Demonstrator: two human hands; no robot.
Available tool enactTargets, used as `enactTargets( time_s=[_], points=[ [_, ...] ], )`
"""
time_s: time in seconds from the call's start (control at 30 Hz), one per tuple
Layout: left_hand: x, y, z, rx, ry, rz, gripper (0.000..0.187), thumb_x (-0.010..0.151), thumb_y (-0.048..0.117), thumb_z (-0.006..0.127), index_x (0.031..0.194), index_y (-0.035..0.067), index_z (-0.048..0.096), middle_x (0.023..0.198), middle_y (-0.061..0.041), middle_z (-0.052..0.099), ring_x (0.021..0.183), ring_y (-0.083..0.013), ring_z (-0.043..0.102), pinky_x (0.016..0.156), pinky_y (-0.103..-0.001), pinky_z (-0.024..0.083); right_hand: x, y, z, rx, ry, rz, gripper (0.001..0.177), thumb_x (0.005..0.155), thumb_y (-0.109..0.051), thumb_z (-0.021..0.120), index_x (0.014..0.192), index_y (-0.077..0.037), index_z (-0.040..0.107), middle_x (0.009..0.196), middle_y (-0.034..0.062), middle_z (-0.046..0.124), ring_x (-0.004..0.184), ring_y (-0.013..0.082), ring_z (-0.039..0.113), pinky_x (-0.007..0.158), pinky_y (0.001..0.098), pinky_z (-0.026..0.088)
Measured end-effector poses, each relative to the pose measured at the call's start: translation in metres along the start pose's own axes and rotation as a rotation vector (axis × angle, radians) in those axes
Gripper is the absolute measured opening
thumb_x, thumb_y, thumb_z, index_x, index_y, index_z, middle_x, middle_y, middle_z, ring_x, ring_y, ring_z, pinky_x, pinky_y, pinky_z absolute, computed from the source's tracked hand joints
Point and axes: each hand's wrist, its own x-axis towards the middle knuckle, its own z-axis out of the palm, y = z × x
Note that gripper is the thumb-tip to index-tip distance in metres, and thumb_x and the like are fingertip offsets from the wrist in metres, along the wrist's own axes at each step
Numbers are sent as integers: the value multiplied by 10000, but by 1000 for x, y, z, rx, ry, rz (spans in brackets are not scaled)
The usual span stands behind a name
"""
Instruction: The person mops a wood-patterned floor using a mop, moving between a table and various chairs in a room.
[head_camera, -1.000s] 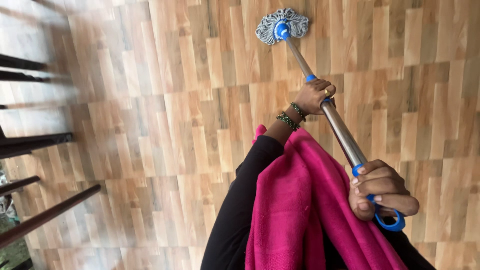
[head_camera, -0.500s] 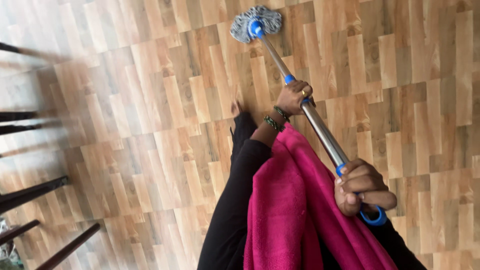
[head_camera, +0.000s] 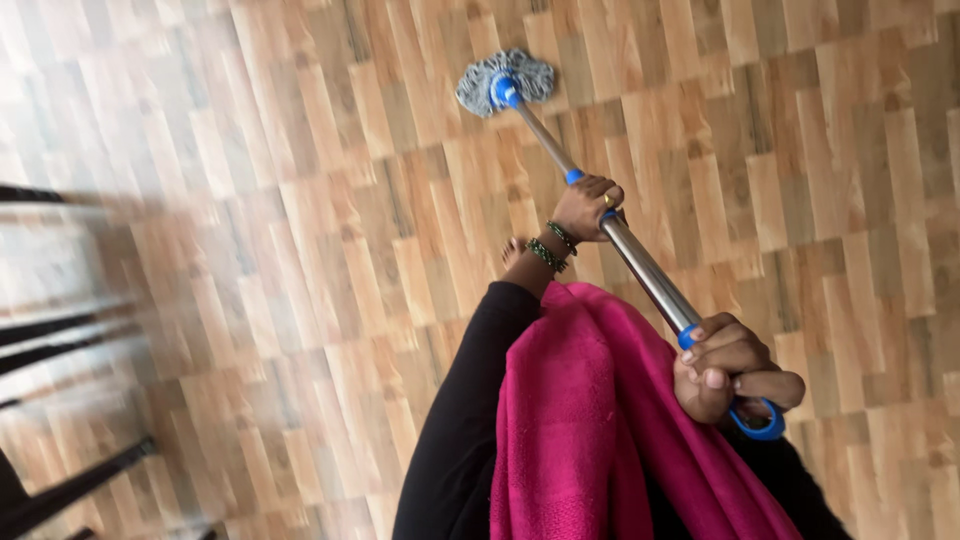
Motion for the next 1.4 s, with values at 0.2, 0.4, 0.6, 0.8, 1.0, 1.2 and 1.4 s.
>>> enactTargets(
  time_s=[0.2, 0.4, 0.6, 0.8, 1.0, 1.2, 1.4],
  points=[
    [50, -69, -46, -101, 104, 120, 320, 738, 240, 772, 908, 101, 539, 854, -91, 618, 813, -320, 655, 756, -441, 539, 39, 60, 50, -11, -36, 32, 305, 927, -29, 625, 987, -155, 353, 631, 27, 564, 583, 123, 591, 748, 337, 582],
    [71, -133, -73, -74, 74, 95, 323, 745, 245, 783, 896, 105, 535, 839, -99, 614, 781, -328, 649, 742, -440, 540, 57, 115, 96, 2, -137, -2, 325, 878, 1, 627, 977, -162, 363, 615, 12, 561, 579, 127, 593, 762, 344, 582],
    [98, -181, -89, -22, 147, 61, 371, 728, 263, 787, 967, 104, 551, 915, -120, 650, 875, -339, 672, 806, -438, 548, 81, 162, 125, 24, -169, 5, 323, 883, -32, 659, 971, -167, 379, 610, 7, 565, 585, 139, 604, 760, 345, 583],
    [137, -237, -85, -35, 97, 102, 489, 646, 360, 811, 950, 93, 536, 889, -126, 647, 832, -353, 662, 766, -457, 535, 107, 216, 132, 17, -150, -5, 332, 902, -61, 674, 968, -170, 368, 611, 3, 564, 586, 133, 614, 740, 329, 588],
    [206, -302, -98, 8, 55, 57, 341, 762, 270, 783, 954, 118, 544, 850, -84, 624, 819, -318, 660, 745, -435, 523, 166, 291, 150, 20, -144, 0, 346, 905, -83, 687, 969, -163, 356, 615, 15, 566, 587, 134, 604, 747, 329, 576],
    [285, -366, -94, 35, 24, 16, 318, 748, 270, 782, 904, 117, 551, 829, -82, 630, 787, -314, 657, 742, -434, 530, 232, 382, 145, 54, -38, 6, 325, 926, -61, 657, 982, -162, 353, 633, 14, 564, 595, 135, 583, 765, 331, 567],
    [340, -432, -104, 59, 71, -1, 341, 755, 284, 783, 955, 109, 569, 899, -112, 653, 837, -325, 667, 770, -445, 535, 253, 465, 160, -6, -28, 2, 324, 930, -62, 654, 1013, -157, 356, 650, 28, 562, 591, 137, 560, 745, 360, 579]
  ],
)
